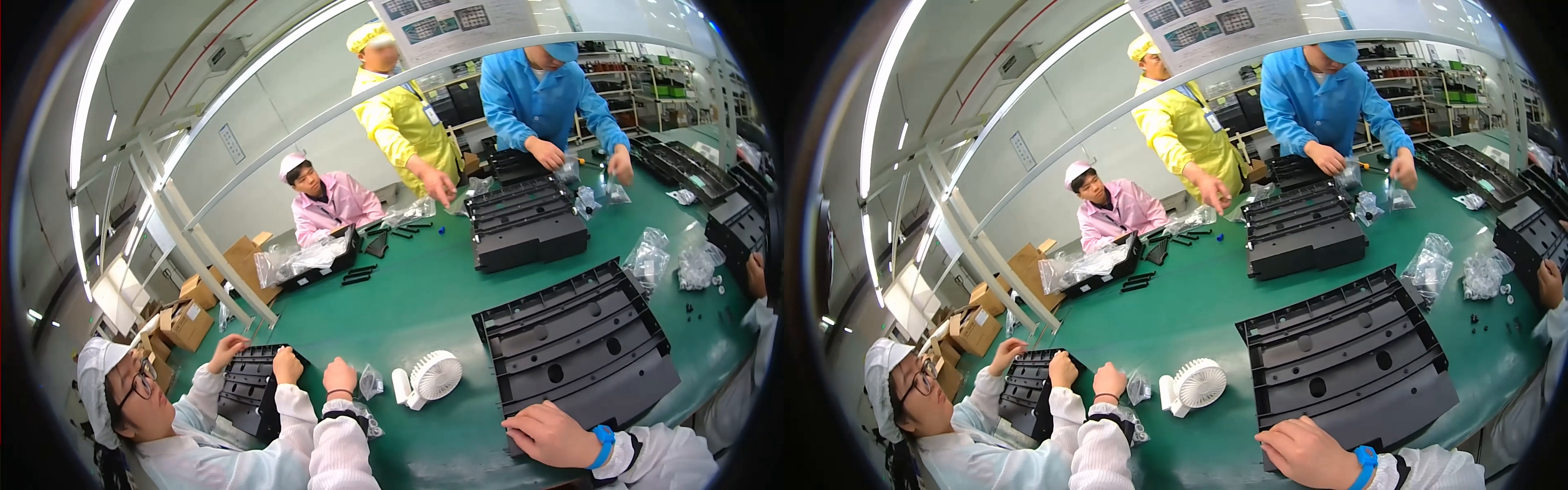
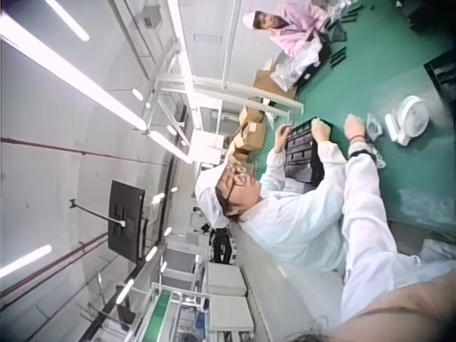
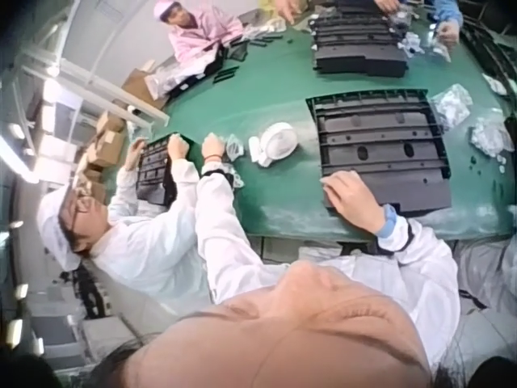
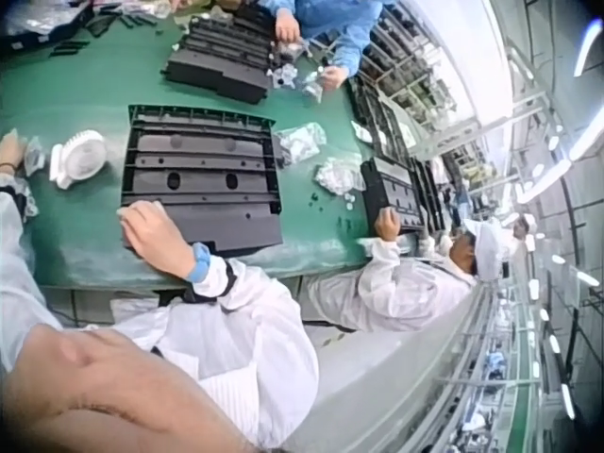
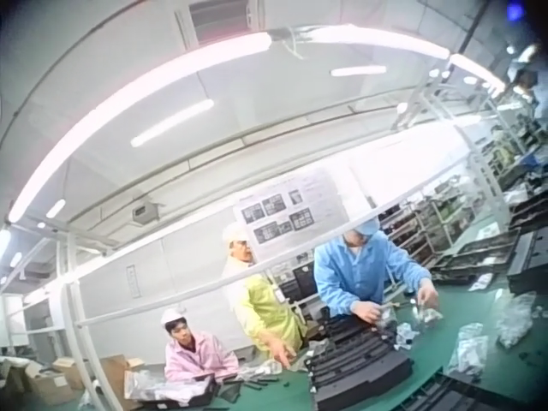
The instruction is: Assembling small components onto black plastic housings at a factory workbench.
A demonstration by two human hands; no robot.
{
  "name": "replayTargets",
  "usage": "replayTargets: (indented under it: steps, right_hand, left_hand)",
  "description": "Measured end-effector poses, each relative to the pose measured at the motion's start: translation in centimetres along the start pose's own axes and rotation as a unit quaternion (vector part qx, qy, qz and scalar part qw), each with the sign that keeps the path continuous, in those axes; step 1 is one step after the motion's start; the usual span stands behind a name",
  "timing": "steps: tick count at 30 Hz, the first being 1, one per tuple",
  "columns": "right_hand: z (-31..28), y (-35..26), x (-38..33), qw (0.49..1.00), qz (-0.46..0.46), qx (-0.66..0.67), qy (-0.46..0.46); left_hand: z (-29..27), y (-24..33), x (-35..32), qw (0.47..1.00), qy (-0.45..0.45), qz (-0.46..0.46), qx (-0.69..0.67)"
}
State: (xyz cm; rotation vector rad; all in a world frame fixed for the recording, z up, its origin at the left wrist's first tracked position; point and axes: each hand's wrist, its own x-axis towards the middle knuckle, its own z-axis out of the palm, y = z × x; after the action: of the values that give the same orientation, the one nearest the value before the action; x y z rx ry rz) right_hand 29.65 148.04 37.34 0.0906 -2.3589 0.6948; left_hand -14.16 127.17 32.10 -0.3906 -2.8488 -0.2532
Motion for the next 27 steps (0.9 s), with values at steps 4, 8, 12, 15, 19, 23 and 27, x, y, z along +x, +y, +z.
replayTargets:
  steps: [4, 8, 12, 15, 19, 23, 27]
  right_hand:
    - [-0.2, 0.1, -0.1, 1.000, -0.001, -0.011, -0.010]
    - [0.0, 0.2, -0.3, 1.000, -0.002, 0.011, -0.008]
    - [0.1, 0.3, -0.3, 1.000, -0.005, 0.011, -0.004]
    - [0.2, 0.6, -0.4, 1.000, -0.001, 0.017, -0.009]
    - [0.1, 0.8, -0.9, 1.000, -0.004, 0.023, -0.013]
    - [-0.2, 0.3, -1.1, 0.999, -0.003, 0.024, -0.024]
    - [-0.4, 0.1, -0.2, 0.998, 0.024, 0.024, -0.048]
  left_hand:
    - [0.7, -1.0, 0.4, 0.999, -0.013, 0.029, 0.010]
    - [1.6, -1.9, 1.0, 0.999, 0.006, 0.044, -0.006]
    - [2.1, -3.2, 1.7, 0.999, 0.006, 0.044, -0.011]
    - [1.8, -3.1, 1.8, 0.999, -0.009, 0.028, -0.020]
    - [0.2, -2.4, 1.1, 0.999, -0.013, 0.043, -0.022]
    - [-1.0, -3.1, 0.0, 0.994, 0.077, 0.067, -0.048]
    - [-8.1, 2.0, -5.6, 0.944, 0.111, 0.100, -0.295]
